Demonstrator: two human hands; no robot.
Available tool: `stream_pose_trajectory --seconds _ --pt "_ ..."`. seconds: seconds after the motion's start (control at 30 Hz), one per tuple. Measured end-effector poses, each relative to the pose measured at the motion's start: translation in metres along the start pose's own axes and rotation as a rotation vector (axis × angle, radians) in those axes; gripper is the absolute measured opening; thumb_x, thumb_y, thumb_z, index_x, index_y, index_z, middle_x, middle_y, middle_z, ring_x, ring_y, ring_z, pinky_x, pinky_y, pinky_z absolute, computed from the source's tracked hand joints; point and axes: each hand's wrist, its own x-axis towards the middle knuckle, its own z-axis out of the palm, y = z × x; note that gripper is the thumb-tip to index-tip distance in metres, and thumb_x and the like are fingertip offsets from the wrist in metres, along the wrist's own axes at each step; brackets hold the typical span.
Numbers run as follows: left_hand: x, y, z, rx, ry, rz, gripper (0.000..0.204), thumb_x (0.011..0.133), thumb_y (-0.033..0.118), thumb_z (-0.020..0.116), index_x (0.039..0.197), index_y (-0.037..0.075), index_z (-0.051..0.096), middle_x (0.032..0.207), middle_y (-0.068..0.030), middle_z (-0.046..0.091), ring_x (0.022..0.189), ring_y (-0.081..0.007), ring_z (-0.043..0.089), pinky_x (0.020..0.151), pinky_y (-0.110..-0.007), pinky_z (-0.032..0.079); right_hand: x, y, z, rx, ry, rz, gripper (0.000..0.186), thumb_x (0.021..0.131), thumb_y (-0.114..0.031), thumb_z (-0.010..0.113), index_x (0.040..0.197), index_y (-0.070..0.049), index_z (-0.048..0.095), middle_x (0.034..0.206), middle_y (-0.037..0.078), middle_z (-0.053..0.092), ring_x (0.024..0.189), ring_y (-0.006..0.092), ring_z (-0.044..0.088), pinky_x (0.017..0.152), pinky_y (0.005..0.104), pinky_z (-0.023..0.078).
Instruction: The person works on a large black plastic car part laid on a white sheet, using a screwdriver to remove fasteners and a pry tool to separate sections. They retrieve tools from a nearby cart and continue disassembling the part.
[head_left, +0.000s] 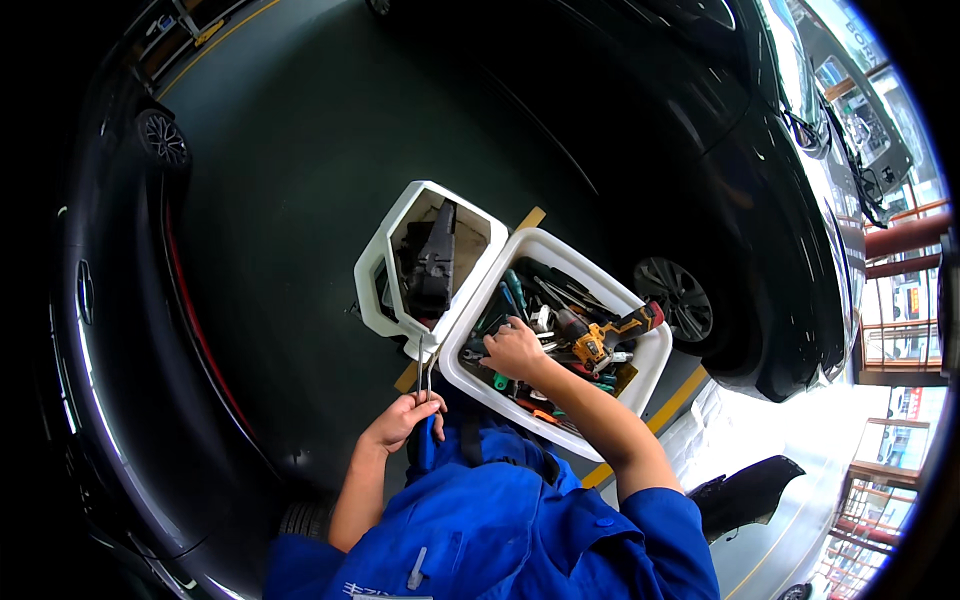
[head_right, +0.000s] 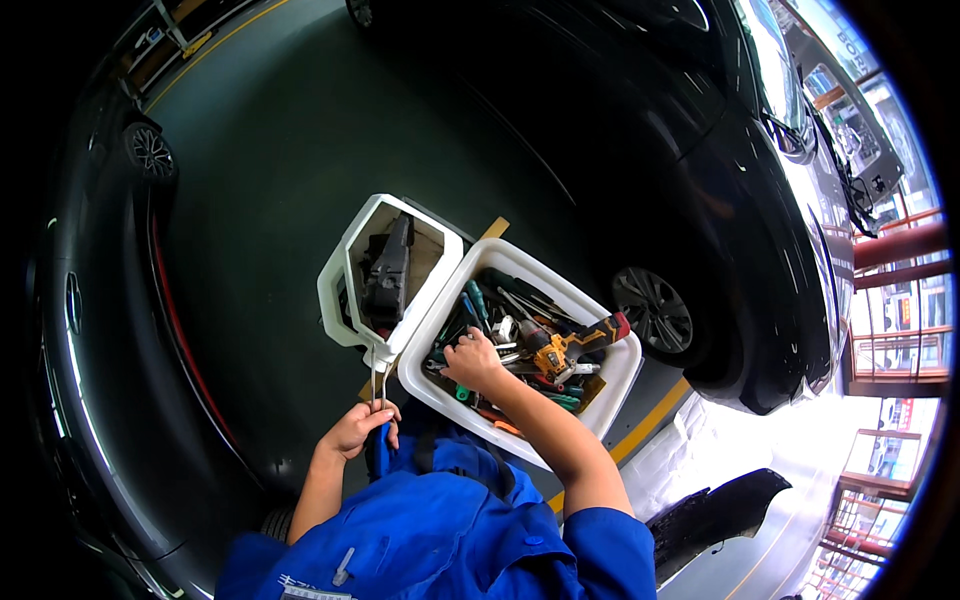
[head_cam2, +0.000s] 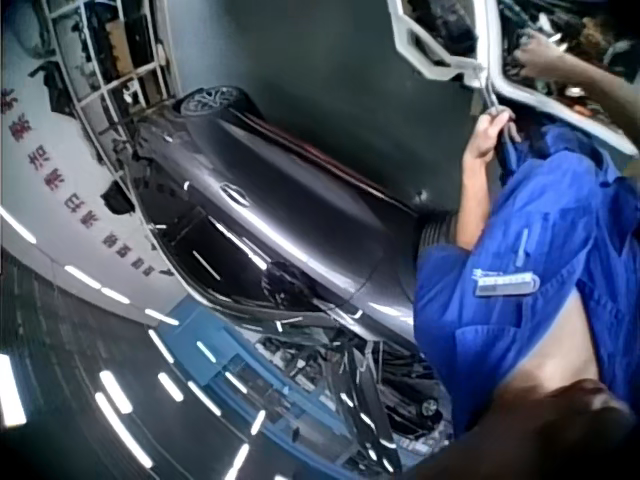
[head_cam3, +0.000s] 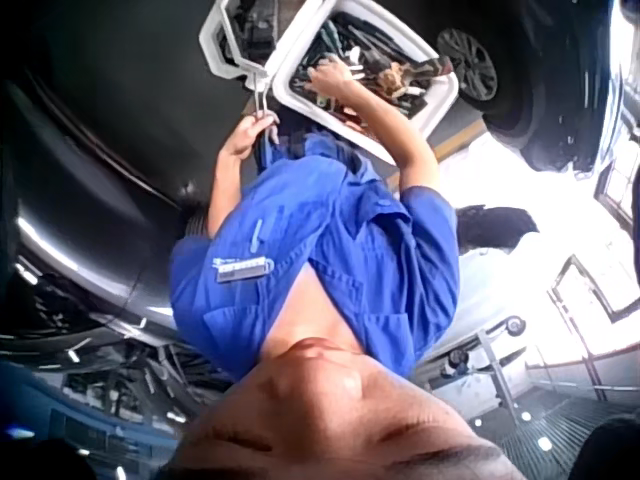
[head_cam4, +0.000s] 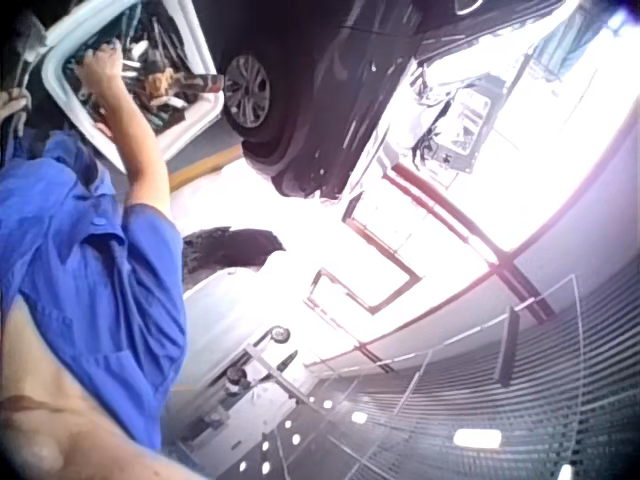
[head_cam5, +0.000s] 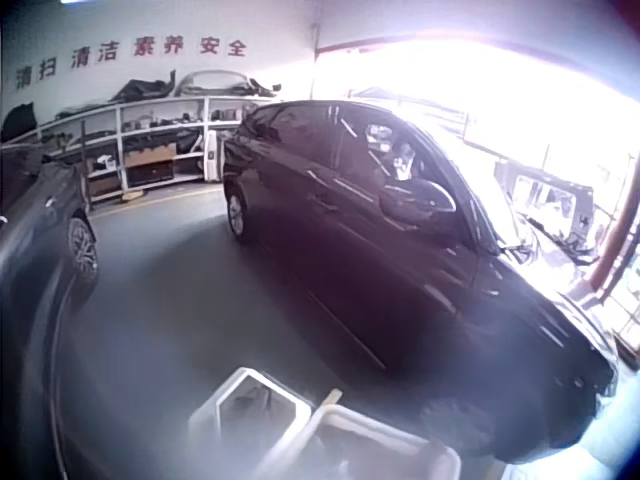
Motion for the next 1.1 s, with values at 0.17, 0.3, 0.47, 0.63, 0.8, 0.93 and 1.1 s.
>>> stream_pose_trajectory --seconds 0.17,0.3,0.47,0.63,0.8,0.93,1.1 --pt "0.001 0.009 -0.017 0.001 -0.045 -0.017 0.021 0.102 0.02 0.055 0.103 -0.001 0.059 0.077 -0.0127 0.066 0.071 -0.023 0.068 0.074 -0.035 0.054 0.038 0.008 0.013 0.001 -0.035 0.151 0.015 0.089 -0.02 0.058 0.091 -0.009 0.068 0.082 0.01 0.073 0.081 0.0266 0.072 0.08 0.0401 0.048" --pt "-0.001 0.019 -0.022 0.037 -0.062 -0.086 0.021 0.102 0.02 0.056 0.103 -0.001 0.061 0.077 -0.0107 0.066 0.073 -0.0204 0.068 0.074 -0.033 0.054 0.061 0.0 0.023 -0.058 -0.075 0.234 0.018 0.09 -0.016 0.057 0.085 -0.012 0.074 0.082 0.008 0.076 0.08 0.0256 0.075 0.072 0.0392 0.052" --pt "-0.011 0.015 -0.042 0.046 -0.093 -0.099 0.02 0.102 0.019 0.056 0.101 -0.001 0.06 0.076 -0.0098 0.066 0.071 -0.0198 0.067 0.074 -0.032 0.054 0.072 -0.001 0.029 -0.138 -0.06 0.239 0.015 0.088 -0.015 0.06 0.084 -0.012 0.074 0.083 0.007 0.075 0.078 0.0248 0.075 0.061 0.0374 0.055" --pt "-0.014 0.021 -0.052 0.064 -0.106 -0.099 0.019 0.103 0.018 0.054 0.103 -0.001 0.059 0.077 -0.0084 0.065 0.072 -0.0181 0.067 0.074 -0.031 0.054 0.077 0.007 0.038 -0.168 -0.113 0.203 0.016 0.084 -0.016 0.062 0.08 -0.014 0.077 0.081 0.005 0.075 0.077 0.0235 0.074 0.064 0.0366 0.056" --pt "-0.005 0.026 -0.053 0.131 -0.138 -0.091 0.021 0.103 0.019 0.054 0.103 -0.001 0.059 0.077 -0.0079 0.065 0.071 -0.0173 0.066 0.073 -0.031 0.054 0.067 0.011 0.024 -0.284 -0.15 0.055 0.013 0.081 -0.015 0.065 0.077 -0.014 0.078 0.081 0.004 0.075 0.078 0.0249 0.074 0.065 0.0359 0.056" --pt "0.006 0.035 -0.05 0.166 -0.184 -0.13 0.021 0.103 0.019 0.054 0.103 -0.001 0.06 0.078 -0.0076 0.065 0.071 -0.0167 0.066 0.073 -0.031 0.054 0.059 0.016 -0.02 -0.203 -0.299 -0.011 0.012 0.083 -0.015 0.066 0.077 -0.011 0.076 0.086 0.009 0.076 0.082 0.0282 0.075 0.063 0.038 0.057" --pt "0.025 0.034 -0.041 0.196 -0.276 -0.147 0.021 0.103 0.02 0.056 0.102 -0.001 0.061 0.079 -0.0077 0.065 0.073 -0.0162 0.066 0.074 -0.03 0.053 0.065 -0.002 0.009 1.041 -0.2 1.018 0.02 0.087 -0.006 0.053 0.084 0.006 0.068 0.085 0.024 0.072 0.073 0.0356 0.074 0.059 0.0423 0.057"
